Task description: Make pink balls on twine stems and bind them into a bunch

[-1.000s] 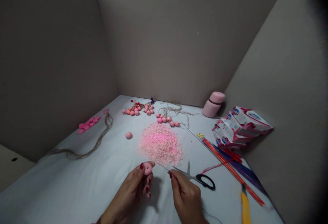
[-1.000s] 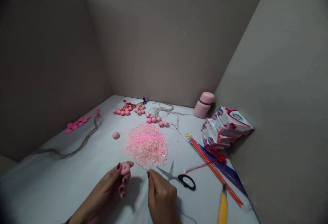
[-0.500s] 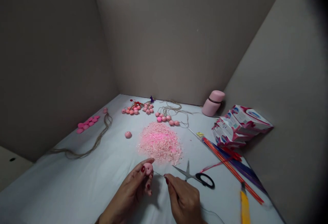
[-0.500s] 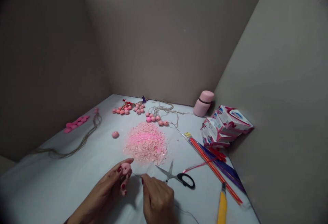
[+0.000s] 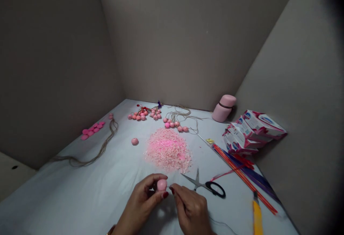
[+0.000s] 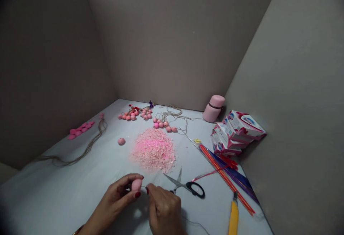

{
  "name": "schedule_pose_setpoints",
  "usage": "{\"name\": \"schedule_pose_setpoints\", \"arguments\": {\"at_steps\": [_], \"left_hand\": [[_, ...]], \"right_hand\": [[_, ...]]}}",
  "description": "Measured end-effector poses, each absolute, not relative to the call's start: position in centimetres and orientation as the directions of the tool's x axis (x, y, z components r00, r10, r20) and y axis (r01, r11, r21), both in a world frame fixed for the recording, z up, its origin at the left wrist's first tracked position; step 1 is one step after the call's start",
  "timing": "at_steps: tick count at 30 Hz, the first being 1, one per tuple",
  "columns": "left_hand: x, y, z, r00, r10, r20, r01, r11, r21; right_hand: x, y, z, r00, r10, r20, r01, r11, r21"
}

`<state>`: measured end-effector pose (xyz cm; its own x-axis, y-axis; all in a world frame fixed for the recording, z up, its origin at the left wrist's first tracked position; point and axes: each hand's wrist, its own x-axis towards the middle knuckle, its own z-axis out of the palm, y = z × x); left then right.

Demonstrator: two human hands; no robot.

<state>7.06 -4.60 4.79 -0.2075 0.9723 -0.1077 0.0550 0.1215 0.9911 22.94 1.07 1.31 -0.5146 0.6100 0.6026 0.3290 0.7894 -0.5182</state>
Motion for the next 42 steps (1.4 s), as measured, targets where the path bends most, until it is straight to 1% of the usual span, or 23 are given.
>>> {"name": "schedule_pose_setpoints", "arguments": {"at_steps": [3, 6, 11, 17, 19, 21, 24, 25, 26, 28, 30, 32, 33, 36, 39, 40, 42], "left_hand": [[6.9, -4.5, 5.0, -0.227, 0.968, -0.103, 0.095, 0.127, 0.987], [6.9, -4.4, 5.1, -0.148, 0.984, -0.095, 0.158, 0.119, 0.980], [7.2, -4.2, 5.4, -0.142, 0.986, -0.091, 0.195, 0.117, 0.974], [7.4, -4.4, 5.8, -0.097, 0.994, -0.059, 0.276, 0.083, 0.957], [7.5, -4.4, 5.9, -0.067, 0.997, -0.047, 0.299, 0.065, 0.952], [7.6, -4.5, 5.8, -0.053, 0.998, -0.024, 0.367, 0.042, 0.929], [7.7, -4.7, 5.4, -0.113, 0.994, 0.003, 0.510, 0.055, 0.859], [7.6, -4.8, 5.3, -0.134, 0.991, 0.008, 0.523, 0.064, 0.850], [7.5, -4.9, 5.1, -0.148, 0.989, 0.019, 0.512, 0.061, 0.857], [7.3, -5.1, 4.8, -0.137, 0.988, 0.073, 0.452, -0.003, 0.892], [7.1, -5.2, 4.7, -0.068, 0.987, 0.149, 0.419, -0.107, 0.901], [7.2, -5.2, 5.1, 0.020, 0.984, 0.177, 0.443, -0.167, 0.881], [7.3, -5.1, 5.4, 0.041, 0.986, 0.163, 0.456, -0.164, 0.875], [7.7, -4.8, 6.1, -0.018, 0.997, 0.078, 0.475, -0.060, 0.878], [7.9, -4.6, 6.0, -0.078, 0.997, -0.019, 0.457, 0.053, 0.888], [7.8, -4.7, 5.9, -0.088, 0.996, -0.028, 0.441, 0.064, 0.895], [7.7, -4.8, 5.6, -0.085, 0.996, 0.023, 0.410, 0.014, 0.912]], "right_hand": [[22.9, 1.0, 1.5, -0.510, 0.655, 0.557, 0.328, 0.747, -0.578], [22.8, 0.9, 1.7, -0.538, 0.654, 0.532, 0.324, 0.743, -0.585], [22.8, 0.7, 2.1, -0.560, 0.665, 0.495, 0.284, 0.715, -0.639], [22.8, 0.7, 2.3, -0.577, 0.663, 0.477, 0.272, 0.707, -0.653], [22.7, 0.6, 2.1, -0.590, 0.648, 0.482, 0.269, 0.720, -0.639], [22.7, 0.6, 1.9, -0.592, 0.635, 0.497, 0.277, 0.739, -0.614], [22.6, 0.5, 1.9, -0.582, 0.626, 0.520, 0.289, 0.756, -0.587], [22.6, 0.6, 2.0, -0.576, 0.632, 0.518, 0.288, 0.750, -0.595], [22.6, 0.6, 2.1, -0.567, 0.645, 0.512, 0.284, 0.737, -0.614], [22.6, 0.7, 2.2, -0.547, 0.678, 0.492, 0.268, 0.698, -0.664], [22.6, 0.8, 2.2, -0.545, 0.692, 0.473, 0.268, 0.678, -0.684], [22.6, 0.8, 2.0, -0.558, 0.681, 0.473, 0.292, 0.695, -0.657], [22.6, 0.8, 1.9, -0.565, 0.673, 0.478, 0.307, 0.709, -0.635], [22.7, 0.8, 1.7, -0.579, 0.630, 0.518, 0.333, 0.762, -0.555], [22.7, 0.8, 1.6, -0.593, 0.583, 0.556, 0.353, 0.808, -0.471], [22.7, 0.8, 1.6, -0.591, 0.581, 0.560, 0.360, 0.811, -0.462], [22.7, 0.8, 1.6, -0.579, 0.596, 0.556, 0.366, 0.800, -0.476]]}}
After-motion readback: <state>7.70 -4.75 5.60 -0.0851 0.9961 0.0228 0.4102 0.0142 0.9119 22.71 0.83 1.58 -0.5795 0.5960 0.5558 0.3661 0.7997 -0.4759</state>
